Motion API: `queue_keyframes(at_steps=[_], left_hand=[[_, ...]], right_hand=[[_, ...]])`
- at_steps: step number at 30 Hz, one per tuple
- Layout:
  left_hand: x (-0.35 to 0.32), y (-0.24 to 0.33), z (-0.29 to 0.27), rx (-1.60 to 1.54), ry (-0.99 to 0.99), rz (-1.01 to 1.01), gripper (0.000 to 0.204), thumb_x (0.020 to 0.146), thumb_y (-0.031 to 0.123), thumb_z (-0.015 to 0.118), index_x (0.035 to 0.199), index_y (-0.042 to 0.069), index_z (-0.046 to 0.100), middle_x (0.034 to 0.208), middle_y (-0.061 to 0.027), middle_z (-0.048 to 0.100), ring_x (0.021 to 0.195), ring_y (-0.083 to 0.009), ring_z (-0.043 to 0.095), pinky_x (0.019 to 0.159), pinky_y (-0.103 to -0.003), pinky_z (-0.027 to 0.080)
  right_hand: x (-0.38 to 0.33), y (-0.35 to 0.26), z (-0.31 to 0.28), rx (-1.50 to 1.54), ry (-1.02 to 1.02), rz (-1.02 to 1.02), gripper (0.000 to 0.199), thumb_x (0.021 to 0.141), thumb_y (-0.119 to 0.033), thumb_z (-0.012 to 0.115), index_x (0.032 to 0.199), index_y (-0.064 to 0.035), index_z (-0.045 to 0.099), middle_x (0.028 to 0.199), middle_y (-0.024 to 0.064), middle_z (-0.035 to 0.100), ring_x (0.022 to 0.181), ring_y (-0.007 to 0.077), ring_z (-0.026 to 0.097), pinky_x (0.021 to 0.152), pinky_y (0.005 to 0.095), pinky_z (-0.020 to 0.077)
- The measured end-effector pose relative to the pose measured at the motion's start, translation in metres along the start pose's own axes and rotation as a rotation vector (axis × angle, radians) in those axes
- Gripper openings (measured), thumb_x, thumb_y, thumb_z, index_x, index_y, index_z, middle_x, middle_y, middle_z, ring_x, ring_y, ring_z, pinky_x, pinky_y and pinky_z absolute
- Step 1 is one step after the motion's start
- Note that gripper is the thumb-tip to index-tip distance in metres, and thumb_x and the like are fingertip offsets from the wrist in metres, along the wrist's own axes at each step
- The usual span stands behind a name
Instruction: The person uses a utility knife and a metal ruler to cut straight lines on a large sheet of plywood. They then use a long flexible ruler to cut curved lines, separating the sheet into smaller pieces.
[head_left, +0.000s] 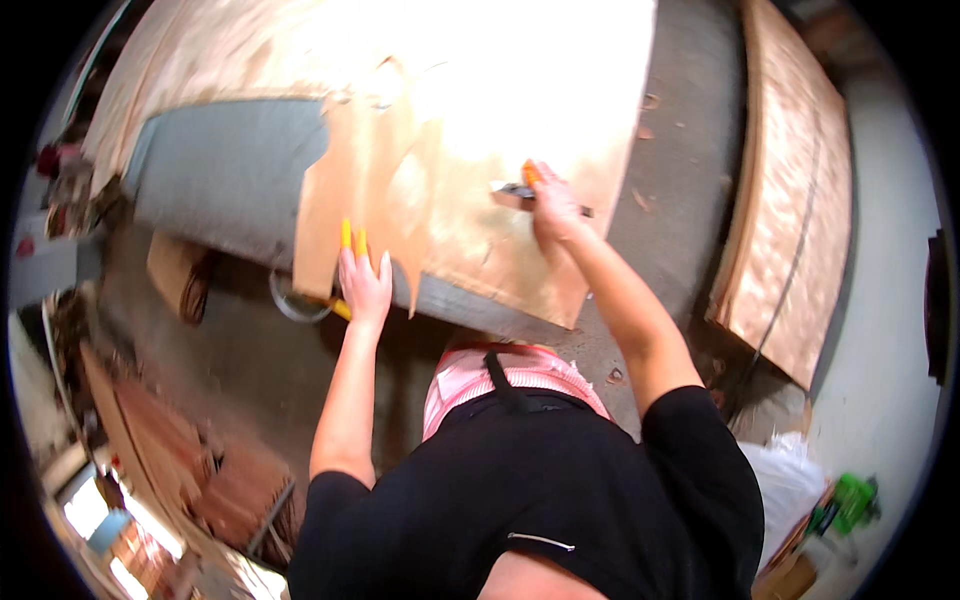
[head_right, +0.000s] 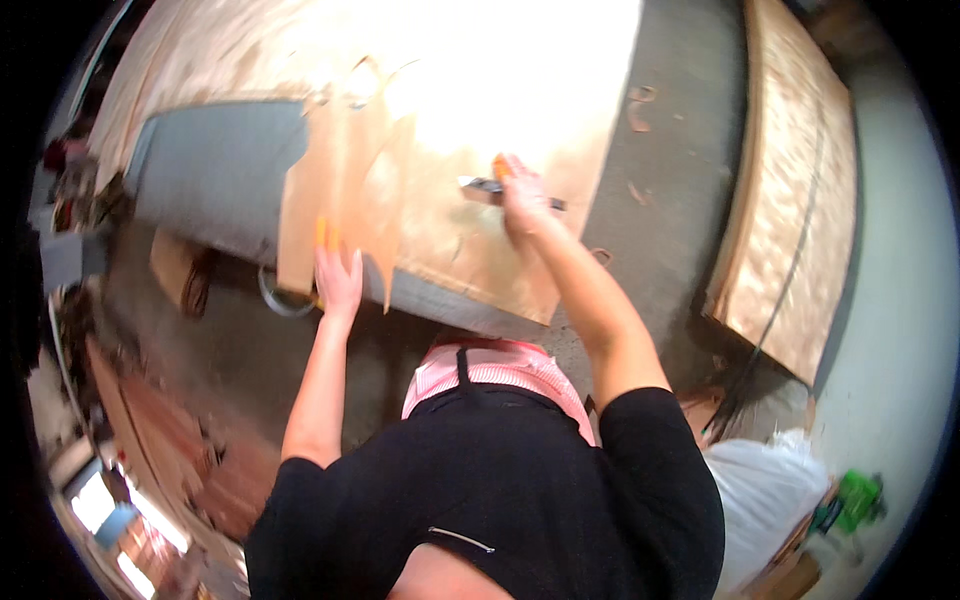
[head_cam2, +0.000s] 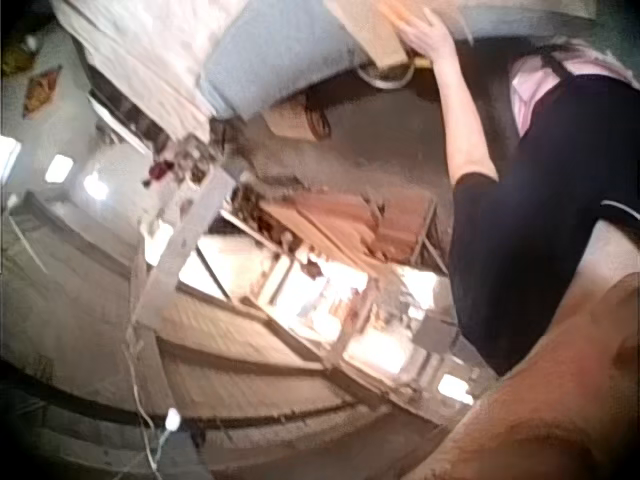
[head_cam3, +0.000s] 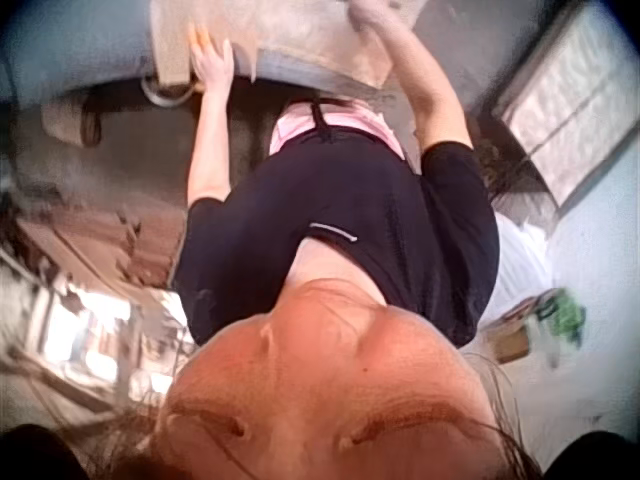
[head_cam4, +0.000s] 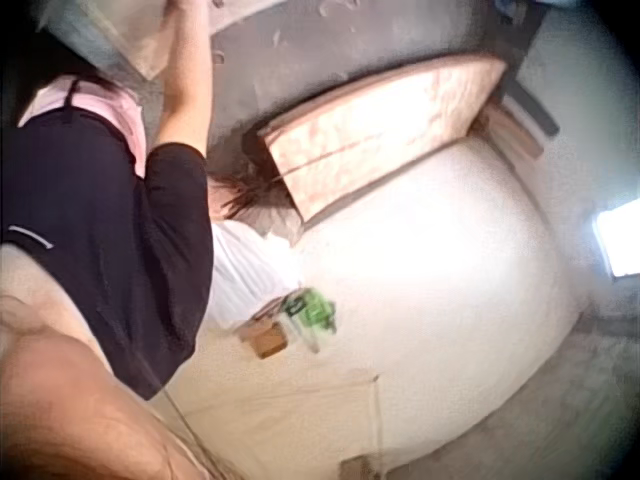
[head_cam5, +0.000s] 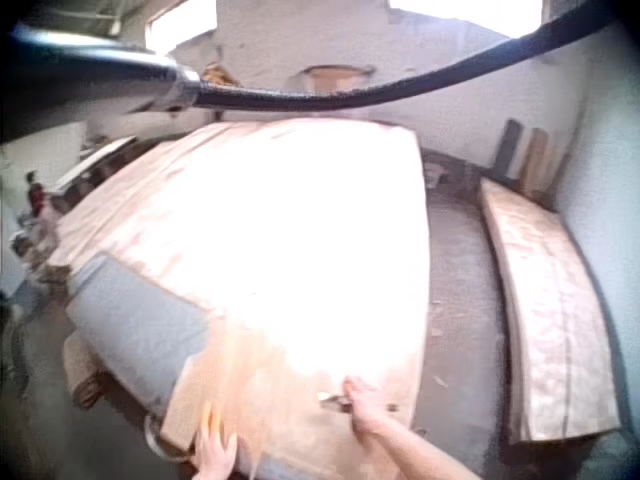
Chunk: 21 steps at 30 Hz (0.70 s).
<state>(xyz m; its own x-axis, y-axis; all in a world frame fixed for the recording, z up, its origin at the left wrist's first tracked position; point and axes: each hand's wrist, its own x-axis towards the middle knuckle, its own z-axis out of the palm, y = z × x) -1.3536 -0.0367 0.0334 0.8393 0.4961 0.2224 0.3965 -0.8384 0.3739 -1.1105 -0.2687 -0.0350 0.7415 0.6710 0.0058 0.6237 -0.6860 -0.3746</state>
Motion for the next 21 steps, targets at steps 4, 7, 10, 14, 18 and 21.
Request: queue_keyframes(at_steps=[4,7,10,14,18,21], left_hand=[[-0.028,0.044,0.039,-0.042,-0.234,0.160,0.053,0.078,0.029,0.057,0.118,-0.002,0.044,0.112,-0.0258,0.043,0.104,-0.0421,0.041,0.092,-0.049,0.032],[-0.033,0.075,0.056,-0.059,-0.316,0.267,0.060,0.076,0.030,0.059,0.121,-0.004,0.039,0.121,-0.0247,0.039,0.115,-0.0408,0.035,0.100,-0.047,0.025],[-0.032,0.096,0.058,-0.106,-0.341,0.382,0.067,0.074,0.028,0.061,0.126,-0.004,0.034,0.127,-0.0242,0.034,0.119,-0.0399,0.032,0.101,-0.048,0.023],[-0.041,0.131,0.065,-0.138,-0.423,0.501,0.070,0.073,0.029,0.063,0.128,-0.002,0.032,0.130,-0.0235,0.030,0.123,-0.0389,0.026,0.101,-0.049,0.022],[-0.056,0.164,0.066,0.033,-0.572,0.396,0.075,0.071,0.030,0.065,0.126,-0.008,0.031,0.134,-0.0261,0.023,0.125,-0.0391,0.022,0.102,-0.047,0.021],[-0.053,0.174,0.069,0.072,-0.579,0.435,0.078,0.070,0.028,0.068,0.125,-0.012,0.029,0.136,-0.0275,0.019,0.126,-0.0390,0.021,0.104,-0.040,0.021]], right_hand=[[-0.003,-0.014,-0.015,-0.121,-0.069,0.017,0.045,0.074,-0.003,0.046,0.120,-0.0019,0.047,0.137,0.0055,0.031,0.123,0.0228,0.034,0.098,0.0354,0.0317],[-0.008,-0.015,-0.016,-0.123,-0.029,0.064,0.042,0.075,-0.005,0.045,0.117,-0.0014,0.049,0.138,0.0052,0.030,0.124,0.0214,0.033,0.098,0.0343,0.0309],[-0.010,-0.023,-0.015,-0.138,-0.029,0.113,0.037,0.079,-0.009,0.041,0.114,-0.0016,0.052,0.138,0.0049,0.030,0.125,0.0203,0.031,0.100,0.0345,0.0287],[-0.010,-0.014,-0.008,-0.065,-0.008,0.144,0.038,0.079,-0.011,0.042,0.115,-0.0030,0.052,0.137,0.0051,0.032,0.125,0.0193,0.032,0.099,0.0356,0.0295],[-0.003,-0.013,-0.013,0.236,0.061,0.147,0.023,0.078,-0.013,0.047,0.100,-0.0070,0.052,0.105,0.0108,0.054,0.097,0.0272,0.053,0.085,0.0376,0.0417],[-0.002,0.007,0.003,0.232,0.161,-0.021,0.041,0.063,-0.026,0.066,0.096,-0.0051,0.053,0.104,0.0094,0.053,0.103,0.0262,0.049,0.084,0.0357,0.0419]])
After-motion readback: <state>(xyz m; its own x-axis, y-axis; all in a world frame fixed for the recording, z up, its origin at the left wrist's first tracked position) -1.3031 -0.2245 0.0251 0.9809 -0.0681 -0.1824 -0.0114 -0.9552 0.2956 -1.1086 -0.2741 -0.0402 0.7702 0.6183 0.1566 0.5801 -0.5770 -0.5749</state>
